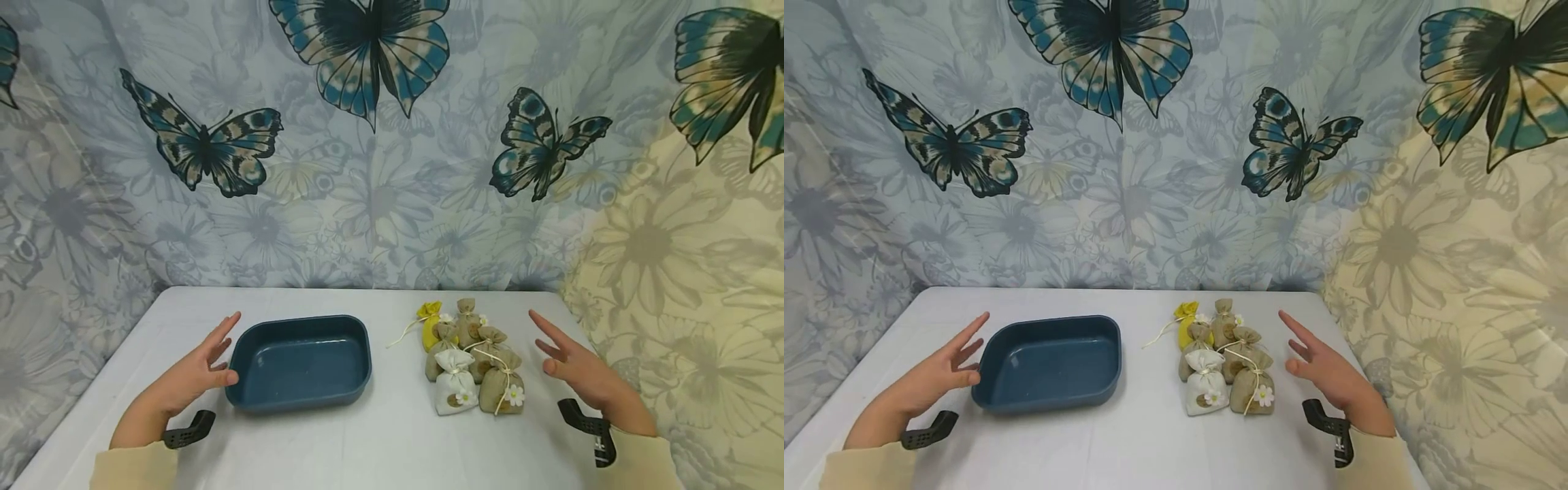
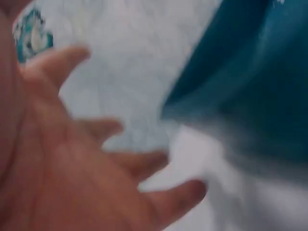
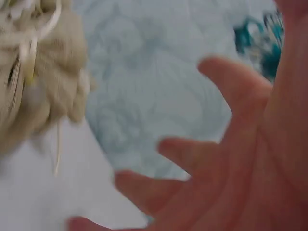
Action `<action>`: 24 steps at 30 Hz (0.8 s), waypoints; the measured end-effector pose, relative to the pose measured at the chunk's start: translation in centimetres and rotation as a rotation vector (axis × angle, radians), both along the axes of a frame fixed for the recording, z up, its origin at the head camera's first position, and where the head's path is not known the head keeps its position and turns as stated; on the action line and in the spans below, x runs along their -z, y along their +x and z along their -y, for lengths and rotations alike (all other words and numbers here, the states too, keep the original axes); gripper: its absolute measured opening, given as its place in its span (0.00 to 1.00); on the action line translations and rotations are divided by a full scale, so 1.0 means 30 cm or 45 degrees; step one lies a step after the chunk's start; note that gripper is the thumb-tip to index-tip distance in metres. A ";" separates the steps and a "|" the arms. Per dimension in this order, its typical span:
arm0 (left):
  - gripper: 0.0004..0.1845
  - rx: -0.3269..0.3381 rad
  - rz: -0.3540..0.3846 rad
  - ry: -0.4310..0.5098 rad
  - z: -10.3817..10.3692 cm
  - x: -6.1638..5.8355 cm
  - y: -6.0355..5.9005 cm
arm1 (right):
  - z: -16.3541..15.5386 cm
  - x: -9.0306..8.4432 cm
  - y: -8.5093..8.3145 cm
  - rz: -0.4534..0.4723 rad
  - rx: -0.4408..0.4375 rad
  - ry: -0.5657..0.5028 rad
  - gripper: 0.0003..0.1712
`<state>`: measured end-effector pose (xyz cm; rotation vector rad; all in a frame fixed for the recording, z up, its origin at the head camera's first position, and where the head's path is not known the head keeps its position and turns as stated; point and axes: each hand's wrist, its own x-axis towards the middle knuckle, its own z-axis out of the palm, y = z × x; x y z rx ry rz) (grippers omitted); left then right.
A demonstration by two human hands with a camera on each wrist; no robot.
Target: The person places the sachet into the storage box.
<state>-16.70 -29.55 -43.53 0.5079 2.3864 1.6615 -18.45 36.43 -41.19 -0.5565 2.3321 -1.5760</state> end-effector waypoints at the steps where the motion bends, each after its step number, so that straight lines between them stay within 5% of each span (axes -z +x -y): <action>1: 0.54 0.031 0.035 0.056 0.011 0.021 0.003 | -0.024 0.020 0.010 0.021 -0.027 -0.035 0.45; 11: 0.48 0.090 0.169 0.340 0.044 0.166 0.003 | -0.092 0.165 0.054 0.297 -0.213 -0.377 0.41; 17: 0.46 0.146 0.257 0.458 0.043 0.201 -0.001 | -0.055 0.218 0.050 0.265 -0.178 -0.351 0.38; 24: 0.49 0.098 0.245 0.386 0.026 0.202 -0.007 | -0.020 0.232 0.050 0.216 -0.087 -0.260 0.35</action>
